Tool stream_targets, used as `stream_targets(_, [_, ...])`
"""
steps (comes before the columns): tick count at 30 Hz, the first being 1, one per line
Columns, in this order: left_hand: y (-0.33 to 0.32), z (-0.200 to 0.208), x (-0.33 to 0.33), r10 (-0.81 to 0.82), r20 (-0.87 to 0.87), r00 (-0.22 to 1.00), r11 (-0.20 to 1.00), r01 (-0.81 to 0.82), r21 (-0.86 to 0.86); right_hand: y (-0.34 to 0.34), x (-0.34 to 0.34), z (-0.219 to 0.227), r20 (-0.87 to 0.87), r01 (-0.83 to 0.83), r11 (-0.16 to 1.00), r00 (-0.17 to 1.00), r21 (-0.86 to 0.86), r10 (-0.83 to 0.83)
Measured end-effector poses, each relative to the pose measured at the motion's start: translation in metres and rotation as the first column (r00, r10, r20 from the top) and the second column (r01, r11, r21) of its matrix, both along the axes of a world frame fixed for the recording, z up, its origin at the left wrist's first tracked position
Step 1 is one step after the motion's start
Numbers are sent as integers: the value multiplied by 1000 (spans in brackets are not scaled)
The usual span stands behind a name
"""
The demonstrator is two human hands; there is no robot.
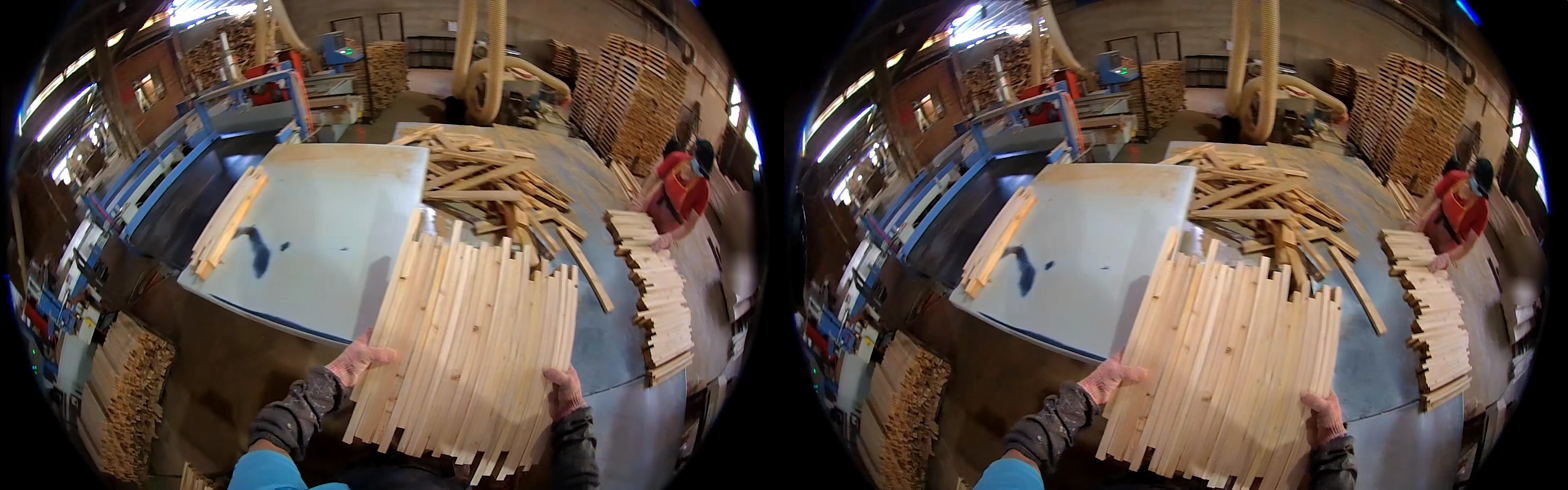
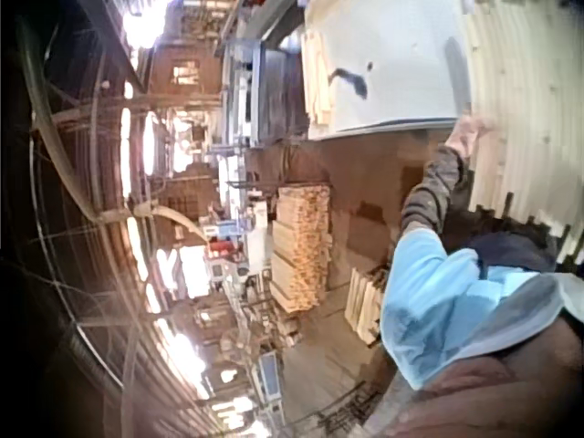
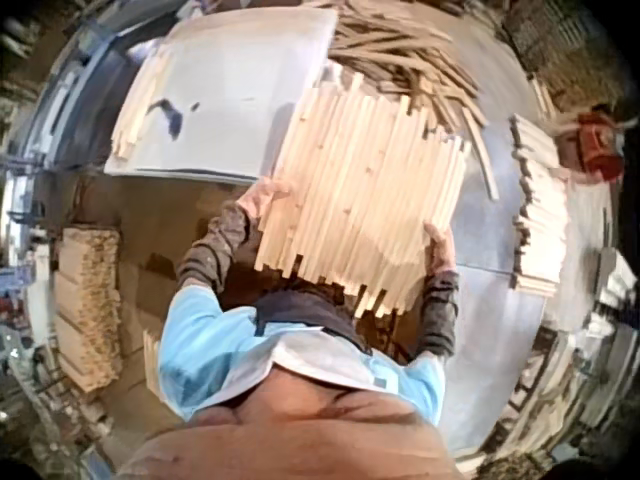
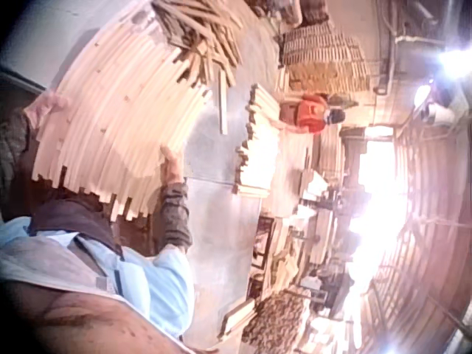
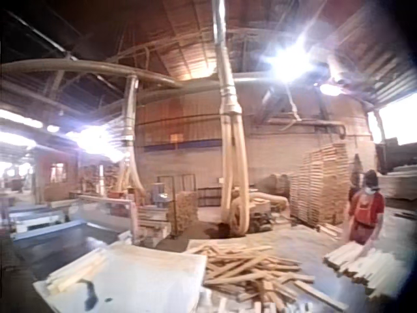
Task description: The person repeatedly picks up stacks of light-colored wooden planks from a metal table and places them onto a conveyor belt. The worker handles the planks by hand, moving them in batches to feed the machinery in a workshop environment.
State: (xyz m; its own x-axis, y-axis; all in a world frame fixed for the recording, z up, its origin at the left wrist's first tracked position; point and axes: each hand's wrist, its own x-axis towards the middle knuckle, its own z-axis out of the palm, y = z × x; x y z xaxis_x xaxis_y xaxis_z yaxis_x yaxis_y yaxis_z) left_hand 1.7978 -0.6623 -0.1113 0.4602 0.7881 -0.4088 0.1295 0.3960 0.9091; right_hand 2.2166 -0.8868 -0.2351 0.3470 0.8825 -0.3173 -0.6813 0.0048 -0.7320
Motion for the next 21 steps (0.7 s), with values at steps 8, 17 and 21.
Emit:
stream_targets(8, [39,-15,-50,162,85,983,987,-163,-1,159,5,-49,153,-364,923,912,-125,381])
stream_targets(17, [215,52,-159,48,-668,743,893,267,361,260,-119,47,185,-184,959,957,-216,225])
stream_targets(21, [274,61,-180,83,-869,489,871,389,302,298,-147,71,179,-136,973,969,-184,169])
